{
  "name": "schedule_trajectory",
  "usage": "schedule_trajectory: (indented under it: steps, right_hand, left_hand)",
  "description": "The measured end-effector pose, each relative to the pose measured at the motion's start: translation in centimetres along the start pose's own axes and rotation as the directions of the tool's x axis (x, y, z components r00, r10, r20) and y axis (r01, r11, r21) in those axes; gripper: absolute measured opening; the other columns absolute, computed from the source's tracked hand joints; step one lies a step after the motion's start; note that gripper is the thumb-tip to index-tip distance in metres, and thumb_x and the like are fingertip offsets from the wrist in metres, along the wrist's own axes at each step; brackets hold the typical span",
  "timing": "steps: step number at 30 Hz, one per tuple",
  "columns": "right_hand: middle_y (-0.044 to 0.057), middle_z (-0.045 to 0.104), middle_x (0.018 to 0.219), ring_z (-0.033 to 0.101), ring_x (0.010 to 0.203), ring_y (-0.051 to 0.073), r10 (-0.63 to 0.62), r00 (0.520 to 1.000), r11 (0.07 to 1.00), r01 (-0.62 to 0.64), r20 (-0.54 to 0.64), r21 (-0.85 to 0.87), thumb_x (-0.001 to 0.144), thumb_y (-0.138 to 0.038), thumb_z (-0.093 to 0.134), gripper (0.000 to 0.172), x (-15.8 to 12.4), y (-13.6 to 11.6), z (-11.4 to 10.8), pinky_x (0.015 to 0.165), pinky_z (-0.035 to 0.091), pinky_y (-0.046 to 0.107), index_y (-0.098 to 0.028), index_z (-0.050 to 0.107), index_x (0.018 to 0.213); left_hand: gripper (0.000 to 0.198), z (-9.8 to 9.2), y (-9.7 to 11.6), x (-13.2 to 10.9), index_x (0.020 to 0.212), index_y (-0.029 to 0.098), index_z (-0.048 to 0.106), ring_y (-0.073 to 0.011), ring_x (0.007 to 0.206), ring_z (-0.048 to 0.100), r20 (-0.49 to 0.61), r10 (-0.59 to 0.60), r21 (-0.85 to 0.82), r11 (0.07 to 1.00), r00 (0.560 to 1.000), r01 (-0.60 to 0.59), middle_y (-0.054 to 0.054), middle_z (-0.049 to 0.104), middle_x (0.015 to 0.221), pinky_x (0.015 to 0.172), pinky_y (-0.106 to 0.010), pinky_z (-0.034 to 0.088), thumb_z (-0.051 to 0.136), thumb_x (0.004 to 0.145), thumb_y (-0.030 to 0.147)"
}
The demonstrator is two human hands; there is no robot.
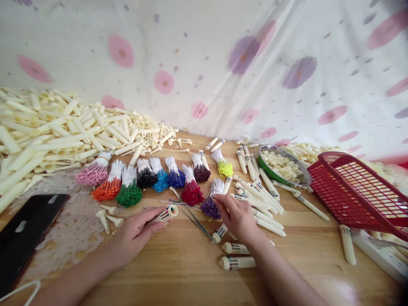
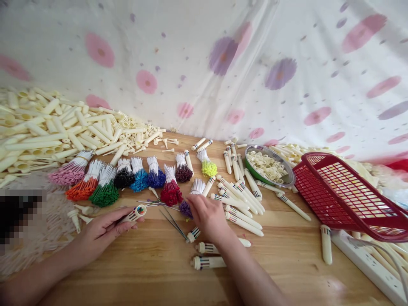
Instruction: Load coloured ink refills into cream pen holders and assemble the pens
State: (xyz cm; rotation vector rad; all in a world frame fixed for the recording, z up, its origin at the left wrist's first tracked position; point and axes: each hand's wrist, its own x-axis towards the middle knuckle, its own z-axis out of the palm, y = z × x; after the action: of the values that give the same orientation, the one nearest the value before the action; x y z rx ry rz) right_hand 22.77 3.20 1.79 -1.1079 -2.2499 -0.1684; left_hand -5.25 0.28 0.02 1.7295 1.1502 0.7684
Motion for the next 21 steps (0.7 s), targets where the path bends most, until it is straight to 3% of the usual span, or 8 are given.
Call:
schedule_trajectory:
  steps: [5, 12, 15, 18, 21]
  right_hand:
    - [0.002, 0.064, 0.066, 0.058, 0.054, 0.012, 0.077, 0.994, 0.995, -0.082, 0.073, 0.057, 0.088, -0.008, 0.037, 0.019, -1.7, -1.4, 1.2, 0.051, 0.044, 0.020, -0.016, 0.054, 0.089]
    - [0.009, 0.066, 0.084, 0.059, 0.082, 0.018, -0.119, 0.987, 0.989, 0.108, 0.107, 0.104, 0.084, -0.003, 0.037, 0.022, -1.1, 0.4, 1.4, 0.065, 0.051, 0.028, -0.014, 0.054, 0.093]
    - [0.010, 0.066, 0.085, 0.056, 0.094, 0.021, -0.167, 0.968, 0.983, 0.149, 0.185, 0.107, 0.085, -0.003, 0.037, 0.022, -0.6, 0.7, 1.5, 0.077, 0.050, 0.034, -0.015, 0.055, 0.089]
    - [0.009, 0.065, 0.081, 0.057, 0.088, 0.020, -0.162, 0.962, 0.985, 0.144, 0.221, 0.095, 0.086, -0.003, 0.037, 0.022, -0.2, 0.9, 1.4, 0.083, 0.046, 0.039, -0.015, 0.056, 0.087]
    - [0.006, 0.063, 0.071, 0.057, 0.071, 0.018, -0.102, 0.987, 0.989, 0.087, 0.126, 0.119, 0.085, -0.007, 0.043, 0.016, 0.0, 2.0, 1.3, 0.066, 0.047, 0.029, -0.016, 0.057, 0.082]
  left_hand:
    - [0.035, -0.1, -0.2, 0.0, 0.120, 0.028, 0.058, -0.0201, 0.092, 0.067, -0.005, -0.001, -0.001, 1.000, 1.000, 0.001, -0.004, 0.066, 0.118, 0.080, -0.029, 0.055, 0.052, 0.086, 0.033]
    - [0.035, 0.1, -0.1, 0.1, 0.119, 0.028, 0.060, -0.0212, 0.096, 0.066, -0.021, -0.002, -0.010, 1.000, 1.000, 0.002, -0.003, 0.067, 0.117, 0.082, -0.029, 0.054, 0.053, 0.085, 0.036]
    - [0.035, 0.2, 0.1, 0.2, 0.117, 0.026, 0.061, -0.0218, 0.095, 0.067, -0.033, -0.009, -0.013, 1.000, 0.999, 0.009, -0.004, 0.068, 0.116, 0.083, -0.031, 0.054, 0.053, 0.085, 0.037]
    - [0.035, 0.3, 0.1, 0.2, 0.115, 0.025, 0.063, -0.0222, 0.094, 0.067, -0.045, -0.026, -0.013, 1.000, 0.999, 0.026, -0.005, 0.068, 0.115, 0.081, -0.031, 0.055, 0.054, 0.084, 0.038]
    - [0.035, 0.3, 0.0, 0.1, 0.116, 0.026, 0.062, -0.0216, 0.093, 0.067, -0.041, -0.021, -0.025, 0.999, 0.999, 0.020, -0.004, 0.068, 0.116, 0.080, -0.030, 0.055, 0.054, 0.084, 0.038]
